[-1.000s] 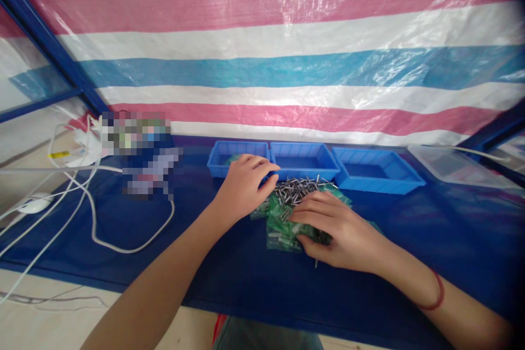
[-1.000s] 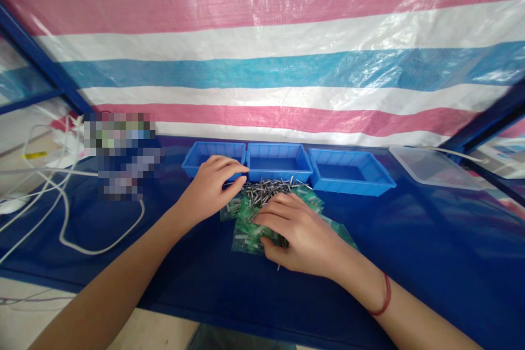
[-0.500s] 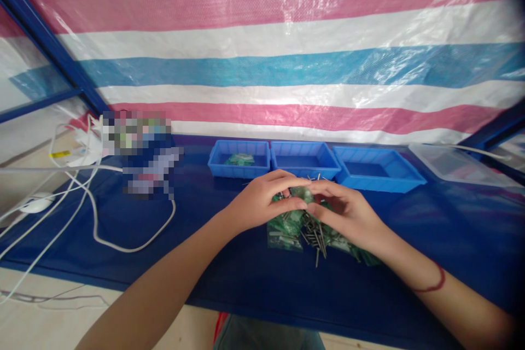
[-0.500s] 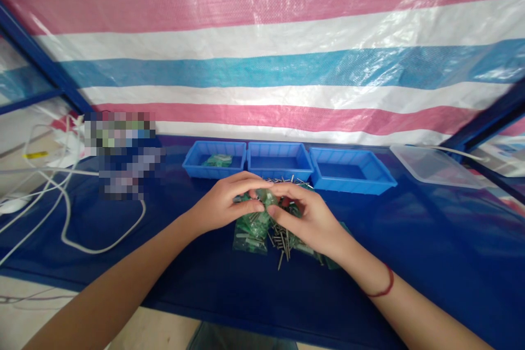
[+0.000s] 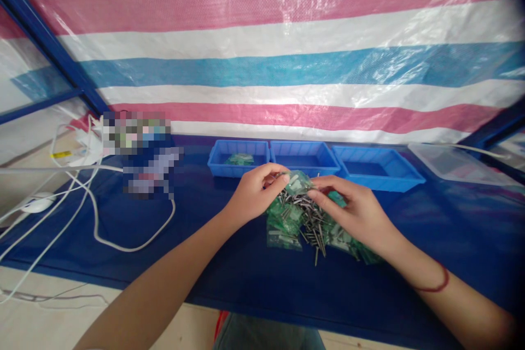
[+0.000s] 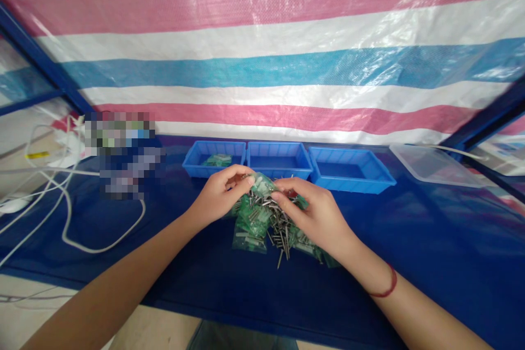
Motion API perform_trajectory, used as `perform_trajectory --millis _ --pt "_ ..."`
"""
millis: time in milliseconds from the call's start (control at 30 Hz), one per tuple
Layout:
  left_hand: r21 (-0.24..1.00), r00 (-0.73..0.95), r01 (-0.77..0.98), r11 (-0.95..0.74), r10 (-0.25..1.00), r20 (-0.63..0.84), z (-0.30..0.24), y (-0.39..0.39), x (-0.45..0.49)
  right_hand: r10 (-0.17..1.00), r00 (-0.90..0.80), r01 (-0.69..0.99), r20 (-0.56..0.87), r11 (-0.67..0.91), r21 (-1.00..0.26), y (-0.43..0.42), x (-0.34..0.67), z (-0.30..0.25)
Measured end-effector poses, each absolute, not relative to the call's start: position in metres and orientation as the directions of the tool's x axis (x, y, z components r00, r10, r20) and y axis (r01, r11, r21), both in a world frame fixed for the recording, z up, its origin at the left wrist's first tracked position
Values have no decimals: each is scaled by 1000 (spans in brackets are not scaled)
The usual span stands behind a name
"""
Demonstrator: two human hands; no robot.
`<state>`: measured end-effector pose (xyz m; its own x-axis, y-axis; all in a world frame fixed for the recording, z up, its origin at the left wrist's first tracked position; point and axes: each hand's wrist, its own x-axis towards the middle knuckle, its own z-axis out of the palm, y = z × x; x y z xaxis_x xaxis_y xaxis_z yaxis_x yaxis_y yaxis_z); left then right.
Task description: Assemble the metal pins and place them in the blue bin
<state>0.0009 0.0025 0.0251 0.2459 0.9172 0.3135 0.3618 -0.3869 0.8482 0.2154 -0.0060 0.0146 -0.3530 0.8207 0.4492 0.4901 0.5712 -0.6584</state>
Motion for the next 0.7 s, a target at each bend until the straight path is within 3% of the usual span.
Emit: perform_trajectory --millis 233,433,700 --pt "919 255 260 -296 939 230 25 2 3 850 -301 421 432 525 -740 -4 216 15" --pt "902 395 270 -337 893 215 31 -7 5 807 -385 480 447 589 -650 -10 213 22" --pt "930 320 151 -334 907 274 31 -8 11 824 -404 424 397 553 -717 -14 209 17"
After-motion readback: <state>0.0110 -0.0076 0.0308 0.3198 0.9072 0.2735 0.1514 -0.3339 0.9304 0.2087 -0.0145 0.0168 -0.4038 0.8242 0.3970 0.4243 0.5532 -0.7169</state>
